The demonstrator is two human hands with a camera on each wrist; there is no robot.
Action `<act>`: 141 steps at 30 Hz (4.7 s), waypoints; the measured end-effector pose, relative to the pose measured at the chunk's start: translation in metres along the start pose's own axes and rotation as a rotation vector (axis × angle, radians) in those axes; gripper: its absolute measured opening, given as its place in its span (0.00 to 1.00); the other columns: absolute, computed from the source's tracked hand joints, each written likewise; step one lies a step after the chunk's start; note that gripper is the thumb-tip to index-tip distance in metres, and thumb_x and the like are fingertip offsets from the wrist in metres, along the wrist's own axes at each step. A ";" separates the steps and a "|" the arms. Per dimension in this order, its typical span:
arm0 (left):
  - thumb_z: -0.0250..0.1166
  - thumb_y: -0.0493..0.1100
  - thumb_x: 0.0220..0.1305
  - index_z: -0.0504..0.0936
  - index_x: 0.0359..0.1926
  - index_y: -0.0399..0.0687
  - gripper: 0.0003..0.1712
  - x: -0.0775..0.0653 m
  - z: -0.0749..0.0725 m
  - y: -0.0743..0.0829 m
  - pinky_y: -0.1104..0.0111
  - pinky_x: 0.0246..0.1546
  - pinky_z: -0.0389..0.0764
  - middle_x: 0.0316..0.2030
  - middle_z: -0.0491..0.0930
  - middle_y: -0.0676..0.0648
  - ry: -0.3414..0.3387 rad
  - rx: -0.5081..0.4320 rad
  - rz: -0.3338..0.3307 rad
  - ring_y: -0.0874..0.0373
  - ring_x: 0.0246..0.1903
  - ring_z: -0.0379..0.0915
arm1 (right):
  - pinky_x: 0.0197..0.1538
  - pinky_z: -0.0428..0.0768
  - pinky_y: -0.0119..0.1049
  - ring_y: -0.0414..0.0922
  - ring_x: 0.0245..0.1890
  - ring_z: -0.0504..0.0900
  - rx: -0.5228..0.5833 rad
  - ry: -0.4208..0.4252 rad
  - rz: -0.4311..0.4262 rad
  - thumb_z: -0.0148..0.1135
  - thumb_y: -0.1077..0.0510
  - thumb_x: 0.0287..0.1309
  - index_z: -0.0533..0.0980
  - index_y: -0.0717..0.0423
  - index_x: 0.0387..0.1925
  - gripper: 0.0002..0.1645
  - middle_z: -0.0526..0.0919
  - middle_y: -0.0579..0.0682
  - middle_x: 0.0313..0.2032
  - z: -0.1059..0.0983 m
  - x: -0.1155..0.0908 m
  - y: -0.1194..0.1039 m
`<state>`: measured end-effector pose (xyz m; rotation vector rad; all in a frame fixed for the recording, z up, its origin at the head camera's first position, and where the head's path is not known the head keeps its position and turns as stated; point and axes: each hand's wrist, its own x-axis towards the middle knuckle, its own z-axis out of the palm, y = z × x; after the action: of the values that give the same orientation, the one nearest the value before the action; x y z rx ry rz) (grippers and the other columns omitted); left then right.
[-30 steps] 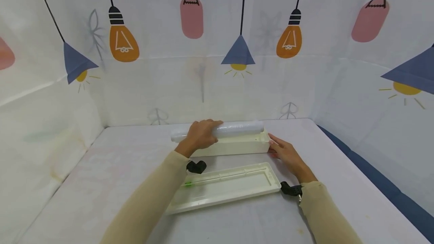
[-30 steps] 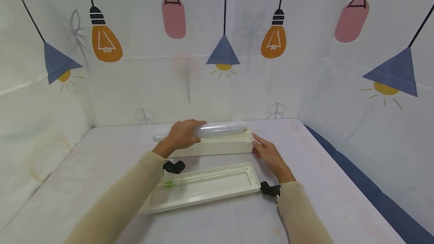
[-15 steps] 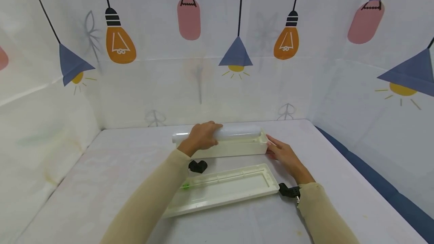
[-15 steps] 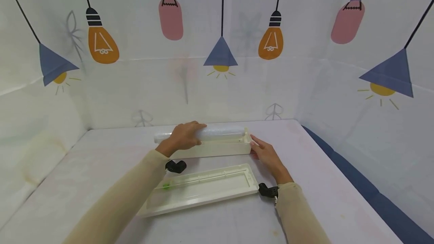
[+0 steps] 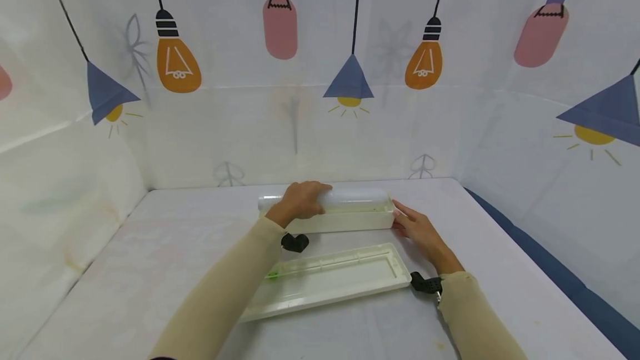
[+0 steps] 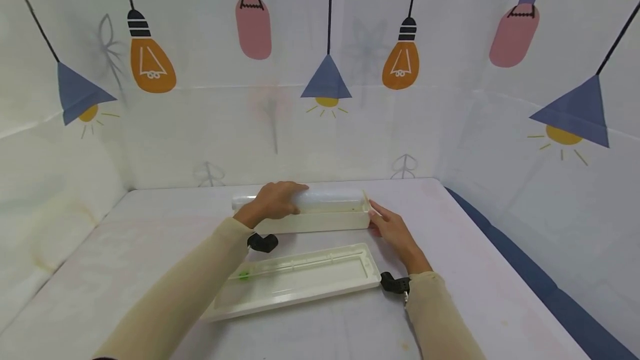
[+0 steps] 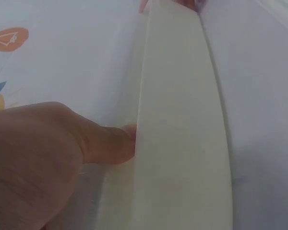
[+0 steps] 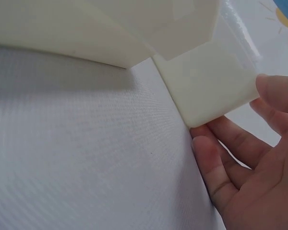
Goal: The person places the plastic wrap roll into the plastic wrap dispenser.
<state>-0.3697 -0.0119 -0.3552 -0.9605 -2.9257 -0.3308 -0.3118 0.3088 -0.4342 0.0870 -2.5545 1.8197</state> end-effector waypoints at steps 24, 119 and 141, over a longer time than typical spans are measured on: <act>0.65 0.49 0.70 0.63 0.76 0.60 0.37 0.007 -0.004 -0.001 0.47 0.67 0.63 0.73 0.62 0.46 -0.194 -0.111 -0.025 0.47 0.73 0.55 | 0.57 0.79 0.41 0.57 0.60 0.77 -0.032 0.006 0.000 0.49 0.46 0.77 0.56 0.52 0.78 0.35 0.73 0.65 0.64 0.001 0.001 -0.003; 0.59 0.40 0.73 0.77 0.66 0.48 0.23 0.003 -0.002 -0.012 0.52 0.60 0.73 0.58 0.80 0.45 -0.119 -0.353 -0.003 0.48 0.60 0.74 | 0.56 0.78 0.39 0.55 0.60 0.77 -0.055 0.015 0.027 0.48 0.43 0.77 0.56 0.47 0.78 0.35 0.75 0.64 0.63 0.002 0.000 -0.001; 0.57 0.44 0.75 0.79 0.63 0.47 0.20 -0.068 -0.017 -0.028 0.52 0.54 0.78 0.57 0.80 0.42 0.109 -0.554 0.012 0.49 0.54 0.78 | 0.53 0.79 0.33 0.54 0.62 0.76 -0.052 0.006 0.027 0.47 0.43 0.77 0.55 0.47 0.78 0.35 0.74 0.62 0.64 0.004 0.002 -0.001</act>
<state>-0.3321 -0.0775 -0.3511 -0.9615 -2.7696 -1.1940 -0.3135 0.3046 -0.4340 0.0471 -2.6095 1.7572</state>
